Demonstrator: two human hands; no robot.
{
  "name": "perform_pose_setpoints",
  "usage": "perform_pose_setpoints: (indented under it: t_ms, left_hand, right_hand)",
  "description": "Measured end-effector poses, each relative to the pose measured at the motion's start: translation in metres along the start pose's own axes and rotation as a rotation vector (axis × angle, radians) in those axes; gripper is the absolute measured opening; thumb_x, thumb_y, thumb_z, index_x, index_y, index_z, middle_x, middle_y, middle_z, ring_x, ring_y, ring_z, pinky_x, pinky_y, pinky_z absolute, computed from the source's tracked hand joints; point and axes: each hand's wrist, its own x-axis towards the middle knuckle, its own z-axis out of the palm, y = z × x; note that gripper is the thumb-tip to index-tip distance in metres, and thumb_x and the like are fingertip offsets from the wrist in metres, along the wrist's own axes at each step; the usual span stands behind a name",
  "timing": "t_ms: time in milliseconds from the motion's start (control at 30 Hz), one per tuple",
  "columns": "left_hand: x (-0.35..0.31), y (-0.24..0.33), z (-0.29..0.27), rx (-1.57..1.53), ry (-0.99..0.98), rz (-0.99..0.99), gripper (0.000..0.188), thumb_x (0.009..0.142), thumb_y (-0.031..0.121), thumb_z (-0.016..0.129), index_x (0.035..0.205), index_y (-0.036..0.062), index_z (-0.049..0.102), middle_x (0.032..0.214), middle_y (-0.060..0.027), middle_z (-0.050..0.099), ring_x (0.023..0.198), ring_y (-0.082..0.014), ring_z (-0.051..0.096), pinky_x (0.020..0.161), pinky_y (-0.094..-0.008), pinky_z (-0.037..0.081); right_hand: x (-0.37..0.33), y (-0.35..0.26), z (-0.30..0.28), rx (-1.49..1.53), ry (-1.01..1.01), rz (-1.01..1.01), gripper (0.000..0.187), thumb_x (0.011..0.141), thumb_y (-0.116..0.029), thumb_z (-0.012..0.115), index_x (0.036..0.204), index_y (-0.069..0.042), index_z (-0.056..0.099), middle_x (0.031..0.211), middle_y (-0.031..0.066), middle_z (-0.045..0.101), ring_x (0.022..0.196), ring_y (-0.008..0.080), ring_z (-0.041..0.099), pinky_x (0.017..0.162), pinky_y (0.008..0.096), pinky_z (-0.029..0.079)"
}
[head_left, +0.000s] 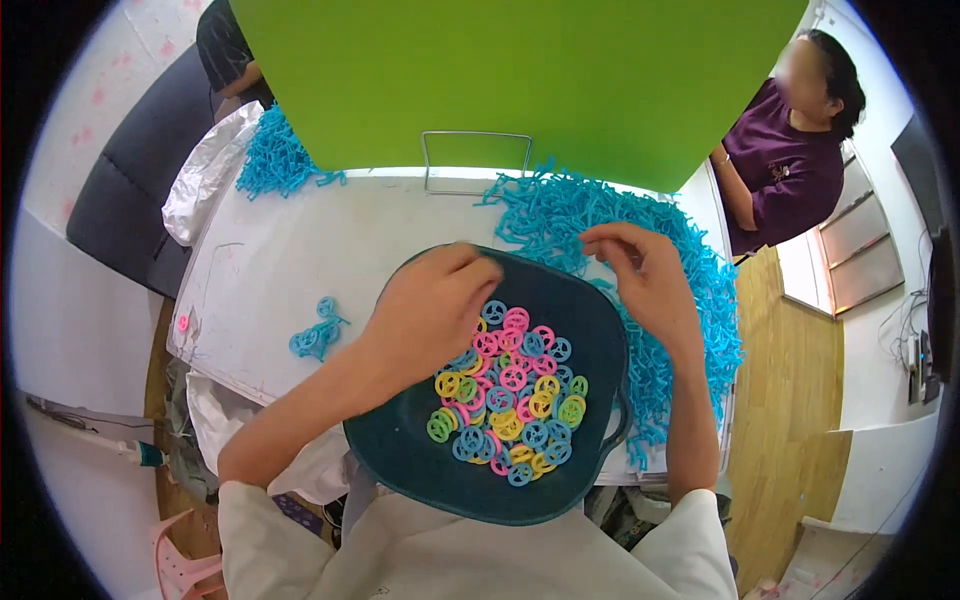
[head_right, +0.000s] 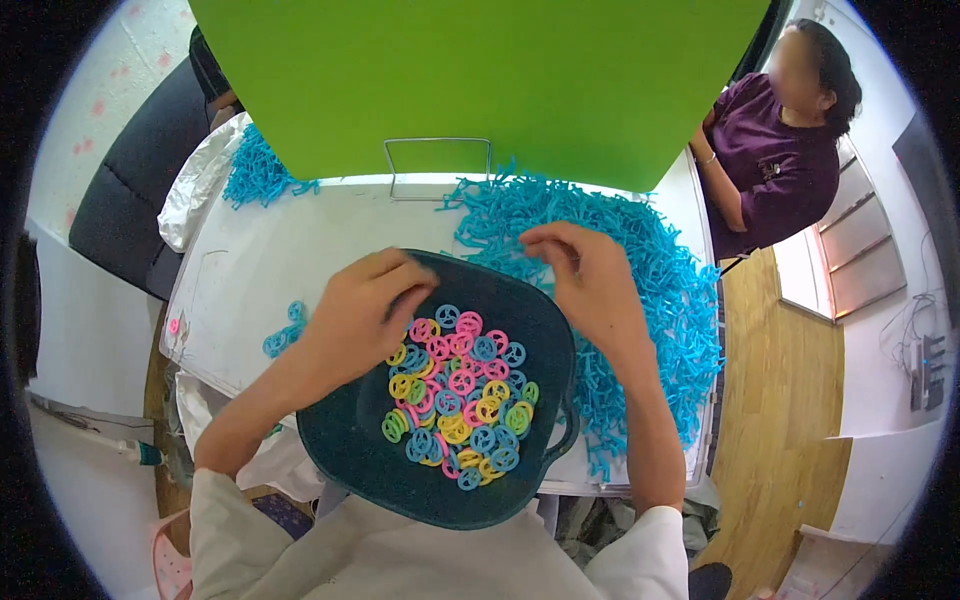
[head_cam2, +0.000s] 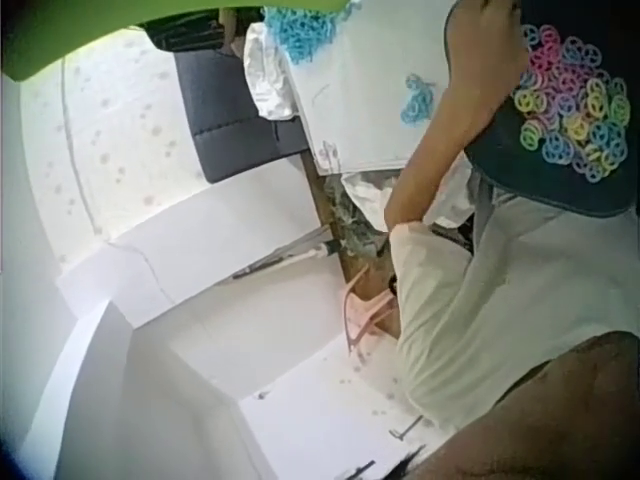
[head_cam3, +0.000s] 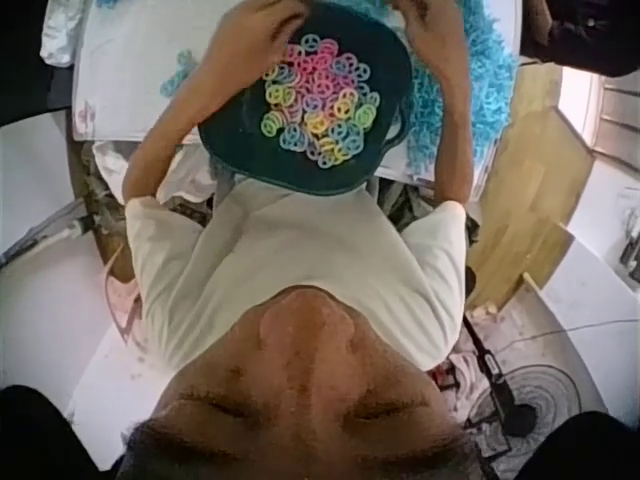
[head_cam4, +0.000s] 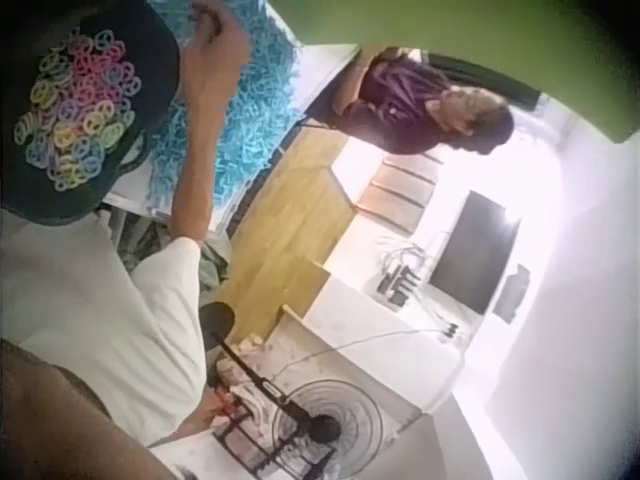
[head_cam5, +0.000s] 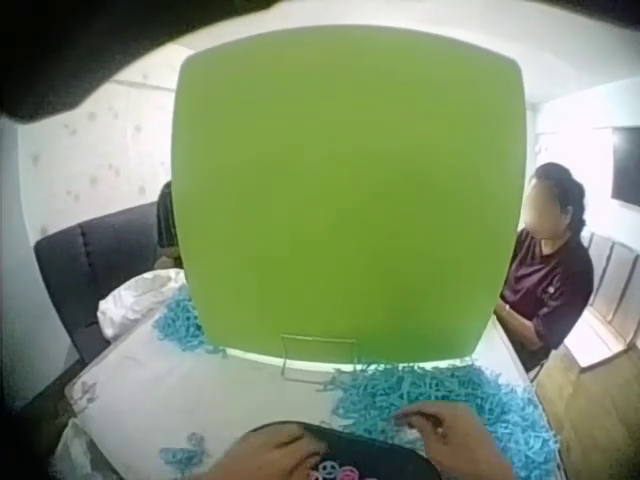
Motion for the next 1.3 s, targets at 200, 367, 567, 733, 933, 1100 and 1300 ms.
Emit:
perform_pose_setpoints:
  t_ms: [200,367,567,733,933,1100,1300]
  left_hand:
    - [0.09,-0.066,0.064,0.252,-0.428,-0.066,0.023,0.078,0.02,0.07,0.094,0.0048,0.062,0.089,-0.0174,0.065,0.09,-0.0356,0.062,0.074,-0.0464,0.049]
    - [0.13,-0.058,0.118,0.062,-0.437,-0.031,0.031,0.074,0.027,0.074,0.091,0.0053,0.061,0.087,-0.0169,0.065,0.086,-0.0363,0.063,0.071,-0.0468,0.049]
    - [0.13,-0.051,0.111,0.186,-0.2,-0.097,0.015,0.075,0.013,0.069,0.087,0.0055,0.064,0.088,-0.0165,0.067,0.088,-0.035,0.066,0.075,-0.0452,0.052]
    - [0.124,-0.046,0.08,-0.056,0.087,-0.061,0.008,0.079,0.009,0.065,0.082,0.0016,0.065,0.084,-0.0169,0.065,0.079,-0.0354,0.063,0.069,-0.0441,0.049]
    - [0.114,-0.048,0.061,-0.017,0.178,0.081,0.009,0.081,0.005,0.063,0.09,0.0033,0.063,0.085,-0.0153,0.062,0.078,-0.0352,0.062,0.067,-0.042,0.05]
    - [0.11,-0.041,0.066,-0.049,0.206,0.188,0.013,0.08,0.003,0.064,0.093,0.0049,0.062,0.087,-0.0133,0.061,0.077,-0.0336,0.062,0.065,-0.0403,0.05]
    - [0.107,-0.03,0.058,-0.209,0.281,0.148,0.012,0.083,0.001,0.063,0.095,0.0036,0.062,0.09,-0.0107,0.064,0.079,-0.0272,0.065,0.064,-0.0335,0.053]
  right_hand:
    - [0.003,-0.01,0.007,-0.006,0.022,-0.029,0.023,0.096,-0.003,0.044,0.104,-0.001,0.066,0.087,0.0098,0.067,0.081,0.0147,0.06,0.072,0.0279,0.048]
    - [0.0,-0.009,0.005,-0.04,-0.003,-0.003,0.024,0.095,-0.001,0.043,0.104,0.0,0.065,0.088,0.0096,0.068,0.081,0.0154,0.061,0.073,0.0283,0.049]
    - [0.0,-0.005,0.007,-0.027,-0.018,-0.012,0.026,0.092,0.003,0.043,0.103,0.0,0.066,0.089,0.0102,0.069,0.081,0.0168,0.063,0.075,0.0297,0.05]
    - [0.0,-0.003,0.007,-0.044,-0.044,-0.001,0.027,0.091,0.003,0.044,0.108,-0.001,0.064,0.093,0.0099,0.068,0.084,0.018,0.063,0.076,0.0311,0.05]
    - [0.0,0.004,0.011,-0.158,0.236,-0.021,0.047,0.091,0.001,0.05,0.136,-0.009,0.042,0.117,0.0144,0.059,0.092,0.0227,0.062,0.074,0.0326,0.05]
    - [0.0,0.007,0.013,-0.158,0.155,0.032,0.053,0.093,0.0,0.05,0.142,-0.011,0.034,0.122,0.0181,0.055,0.099,0.0247,0.06,0.076,0.0333,0.05]
    - [0.003,0.013,0.018,-0.162,0.205,0.054,0.055,0.093,-0.005,0.053,0.143,-0.006,0.03,0.134,0.0225,0.047,0.113,0.0284,0.056,0.084,0.0354,0.051]
